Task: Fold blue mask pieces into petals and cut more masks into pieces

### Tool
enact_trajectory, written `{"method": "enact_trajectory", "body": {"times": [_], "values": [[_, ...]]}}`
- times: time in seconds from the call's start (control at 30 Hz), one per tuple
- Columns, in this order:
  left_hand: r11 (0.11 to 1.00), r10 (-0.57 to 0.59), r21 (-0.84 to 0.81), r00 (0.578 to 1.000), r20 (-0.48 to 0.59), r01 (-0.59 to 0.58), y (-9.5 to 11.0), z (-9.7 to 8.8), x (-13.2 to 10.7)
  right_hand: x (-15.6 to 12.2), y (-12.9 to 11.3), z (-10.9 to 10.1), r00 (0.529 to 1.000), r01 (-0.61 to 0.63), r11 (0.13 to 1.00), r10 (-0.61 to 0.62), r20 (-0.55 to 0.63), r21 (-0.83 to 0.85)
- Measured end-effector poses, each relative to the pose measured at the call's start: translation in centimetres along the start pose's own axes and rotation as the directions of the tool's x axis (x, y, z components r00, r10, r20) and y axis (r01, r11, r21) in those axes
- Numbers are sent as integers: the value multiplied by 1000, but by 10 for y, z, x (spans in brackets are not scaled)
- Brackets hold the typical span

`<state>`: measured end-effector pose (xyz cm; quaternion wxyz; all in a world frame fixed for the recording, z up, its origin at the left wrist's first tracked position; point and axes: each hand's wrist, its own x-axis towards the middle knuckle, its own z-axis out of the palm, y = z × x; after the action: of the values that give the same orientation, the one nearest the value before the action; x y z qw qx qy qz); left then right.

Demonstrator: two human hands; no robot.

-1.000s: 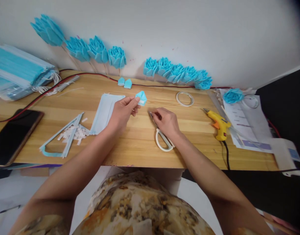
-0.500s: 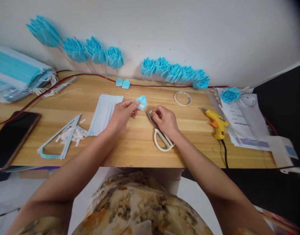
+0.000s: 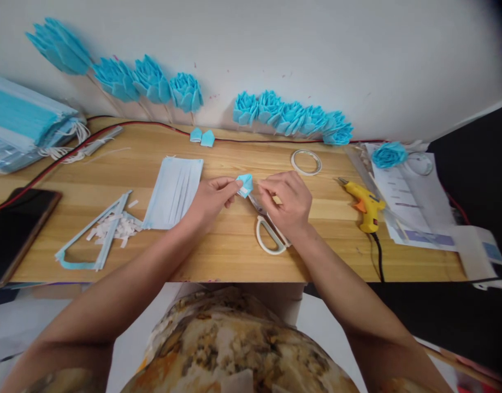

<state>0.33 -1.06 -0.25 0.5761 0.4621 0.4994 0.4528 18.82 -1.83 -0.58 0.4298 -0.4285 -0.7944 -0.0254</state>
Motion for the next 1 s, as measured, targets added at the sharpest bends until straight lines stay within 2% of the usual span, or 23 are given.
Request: {"method": "enact_trajectory", "body": {"times": [0.2,0.37,0.57,0.7,1.0], "values": [[1000,0,0,1000,14,0,1,1,-1,0,1,1,994,111,986,-112,0,-125],[1000,-6,3,1000,14,6,2,0,-2,0,0,2,986,162,977,-167,-25,-140],[1000,9,11,1000,16,-10,3,0,-2,0,0,3,994,111,983,-110,17,-143],[1000,7,9,1000,30,-8,3,0,-2,-2,1,4,989,145,980,-143,19,-137],[994,-38,-97,997,70,44,2,0,0,-3,1,5,990,127,983,-117,79,-130]]}}
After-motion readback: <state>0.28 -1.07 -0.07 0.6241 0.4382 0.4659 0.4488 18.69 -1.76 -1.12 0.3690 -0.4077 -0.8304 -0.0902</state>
